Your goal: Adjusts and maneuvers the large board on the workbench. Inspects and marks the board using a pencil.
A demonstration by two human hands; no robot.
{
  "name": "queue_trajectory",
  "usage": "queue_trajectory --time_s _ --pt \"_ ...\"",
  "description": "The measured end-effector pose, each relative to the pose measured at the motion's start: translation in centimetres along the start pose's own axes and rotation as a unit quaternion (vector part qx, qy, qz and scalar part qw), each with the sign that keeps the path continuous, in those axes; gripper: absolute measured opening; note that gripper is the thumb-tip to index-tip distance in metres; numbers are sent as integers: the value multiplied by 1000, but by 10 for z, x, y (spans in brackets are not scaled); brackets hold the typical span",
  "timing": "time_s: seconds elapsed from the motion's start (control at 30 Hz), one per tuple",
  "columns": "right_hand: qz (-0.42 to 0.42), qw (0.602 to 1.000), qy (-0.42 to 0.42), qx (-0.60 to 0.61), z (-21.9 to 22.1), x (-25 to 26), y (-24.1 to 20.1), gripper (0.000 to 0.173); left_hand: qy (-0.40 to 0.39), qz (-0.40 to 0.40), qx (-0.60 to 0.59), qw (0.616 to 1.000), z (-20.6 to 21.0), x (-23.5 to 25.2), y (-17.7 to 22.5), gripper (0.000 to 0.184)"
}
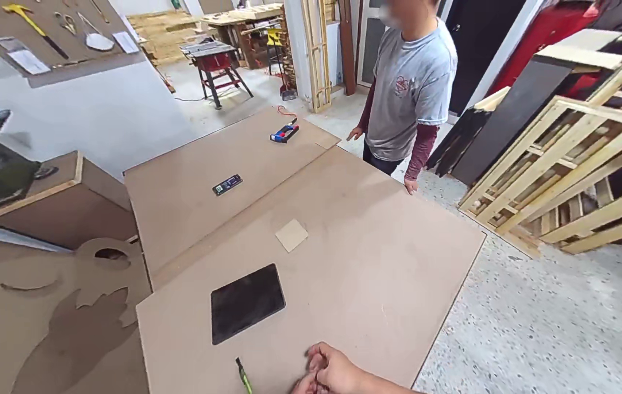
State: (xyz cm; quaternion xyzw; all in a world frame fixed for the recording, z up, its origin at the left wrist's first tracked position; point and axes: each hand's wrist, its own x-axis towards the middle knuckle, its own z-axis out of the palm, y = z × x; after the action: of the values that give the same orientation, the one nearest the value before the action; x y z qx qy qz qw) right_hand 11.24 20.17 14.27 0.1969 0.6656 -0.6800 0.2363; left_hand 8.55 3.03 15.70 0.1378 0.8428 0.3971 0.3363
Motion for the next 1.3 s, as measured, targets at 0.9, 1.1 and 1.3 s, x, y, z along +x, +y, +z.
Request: queue_trajectory --time_s 0.9,1.1,1.3 --pt "89 971 171 -142 3 -124 110 52 83 -164 -136 973 -63 -122 -139 28" --pt "-29 899 224 -374 -96 -7 54 62 89 -187 -61 977 -67 -66 -119 31" --pt "-173 785 259 -535 -133 144 66 70 180 -231 8 956 -66 42 -85 28"
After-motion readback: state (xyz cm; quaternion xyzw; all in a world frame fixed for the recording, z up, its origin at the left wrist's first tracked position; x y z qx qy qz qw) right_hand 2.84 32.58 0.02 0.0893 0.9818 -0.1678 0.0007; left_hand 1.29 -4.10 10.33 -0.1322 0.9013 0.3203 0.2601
